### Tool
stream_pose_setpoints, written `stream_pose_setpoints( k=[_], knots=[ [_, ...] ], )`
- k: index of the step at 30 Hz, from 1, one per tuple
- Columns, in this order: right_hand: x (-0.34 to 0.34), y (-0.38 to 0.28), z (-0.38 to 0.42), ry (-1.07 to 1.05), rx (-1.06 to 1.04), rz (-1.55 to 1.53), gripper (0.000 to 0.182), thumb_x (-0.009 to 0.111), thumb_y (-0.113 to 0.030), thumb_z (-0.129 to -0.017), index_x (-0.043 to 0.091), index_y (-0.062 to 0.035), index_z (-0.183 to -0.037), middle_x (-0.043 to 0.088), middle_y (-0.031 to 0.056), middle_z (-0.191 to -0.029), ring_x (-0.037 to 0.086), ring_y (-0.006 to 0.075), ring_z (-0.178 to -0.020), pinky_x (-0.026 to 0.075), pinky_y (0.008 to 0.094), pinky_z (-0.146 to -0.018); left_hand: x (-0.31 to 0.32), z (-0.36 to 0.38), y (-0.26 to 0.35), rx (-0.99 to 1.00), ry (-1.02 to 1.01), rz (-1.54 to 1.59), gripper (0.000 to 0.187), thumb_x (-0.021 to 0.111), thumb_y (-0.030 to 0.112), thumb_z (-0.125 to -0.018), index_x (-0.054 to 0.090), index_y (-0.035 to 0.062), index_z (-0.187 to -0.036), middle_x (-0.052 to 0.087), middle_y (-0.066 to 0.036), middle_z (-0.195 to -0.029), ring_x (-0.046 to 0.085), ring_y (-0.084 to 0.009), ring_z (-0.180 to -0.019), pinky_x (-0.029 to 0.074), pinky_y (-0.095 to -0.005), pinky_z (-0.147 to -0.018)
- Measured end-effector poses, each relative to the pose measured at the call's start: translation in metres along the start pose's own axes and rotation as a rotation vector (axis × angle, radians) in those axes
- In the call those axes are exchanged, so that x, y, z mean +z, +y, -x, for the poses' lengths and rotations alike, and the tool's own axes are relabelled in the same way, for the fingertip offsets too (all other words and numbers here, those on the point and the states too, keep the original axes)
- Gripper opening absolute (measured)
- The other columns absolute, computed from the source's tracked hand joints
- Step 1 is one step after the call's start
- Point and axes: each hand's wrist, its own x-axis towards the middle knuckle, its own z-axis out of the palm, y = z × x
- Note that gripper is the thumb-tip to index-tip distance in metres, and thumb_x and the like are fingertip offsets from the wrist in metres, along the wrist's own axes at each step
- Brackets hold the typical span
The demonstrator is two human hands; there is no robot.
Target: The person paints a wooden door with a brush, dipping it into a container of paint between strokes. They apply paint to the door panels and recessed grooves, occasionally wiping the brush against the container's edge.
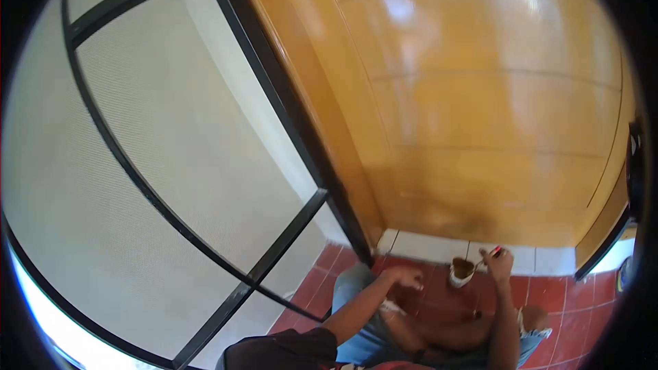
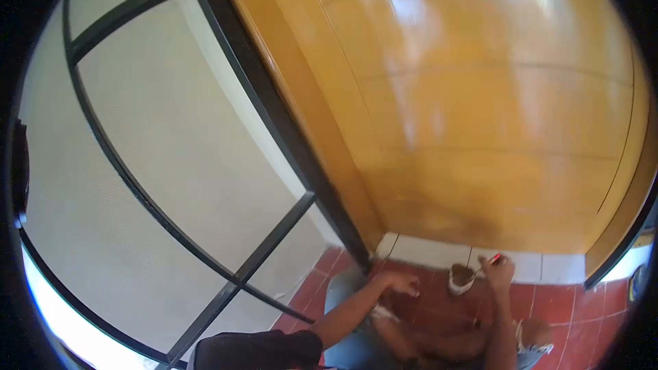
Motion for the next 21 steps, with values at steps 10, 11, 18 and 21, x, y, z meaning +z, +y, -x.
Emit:
stream_pose_setpoints(
  k=[10,11,18,21],
  knots=[
    [-0.003,0.010,-0.007,-0.109,0.139,-0.113,0.034,0.080,-0.027,-0.074,0.063,-0.0021,-0.059,0.062,0.0092,-0.051,0.061,0.0170,-0.045,0.051,0.0335,-0.049,0.008,-0.019,-0.019,0.088,0.188,0.015,0.063,0.066,0.049,-0.087,0.054,0.0077,-0.133,0.058,-0.019,-0.132,0.054,-0.0338,-0.123,0.043,-0.0421,-0.102],
    [0.000,0.015,-0.009,-0.049,0.118,-0.117,0.034,0.080,-0.027,-0.074,0.062,-0.0027,-0.057,0.062,0.0088,-0.051,0.061,0.0167,-0.044,0.051,0.0333,-0.049,0.008,-0.022,-0.023,0.125,0.251,0.074,0.057,0.070,0.043,-0.085,0.057,0.0087,-0.129,0.060,-0.018,-0.128,0.056,-0.0327,-0.119,0.044,-0.0415,-0.100],
    [0.009,0.033,-0.022,-0.030,0.066,-0.144,0.026,0.075,-0.025,-0.076,0.067,-0.0008,-0.069,0.065,0.0090,-0.054,0.064,0.0170,-0.046,0.053,0.0314,-0.047,-0.010,-0.026,-0.021,0.264,0.422,0.054,0.019,0.077,0.017,-0.072,0.072,0.0089,-0.089,0.072,-0.008,-0.091,0.067,-0.0218,-0.084,0.052,-0.0372,-0.078],
    [0.012,0.035,-0.021,-0.043,0.126,-0.083,0.027,0.075,-0.024,-0.076,0.068,-0.0005,-0.067,0.064,0.0090,-0.053,0.064,0.0170,-0.046,0.054,0.0318,-0.047,-0.006,-0.021,-0.016,0.280,0.528,0.080,0.015,0.077,0.017,-0.073,0.072,0.0070,-0.084,0.071,-0.008,-0.084,0.067,-0.0215,-0.079,0.053,-0.0355,-0.075]
  ],
)
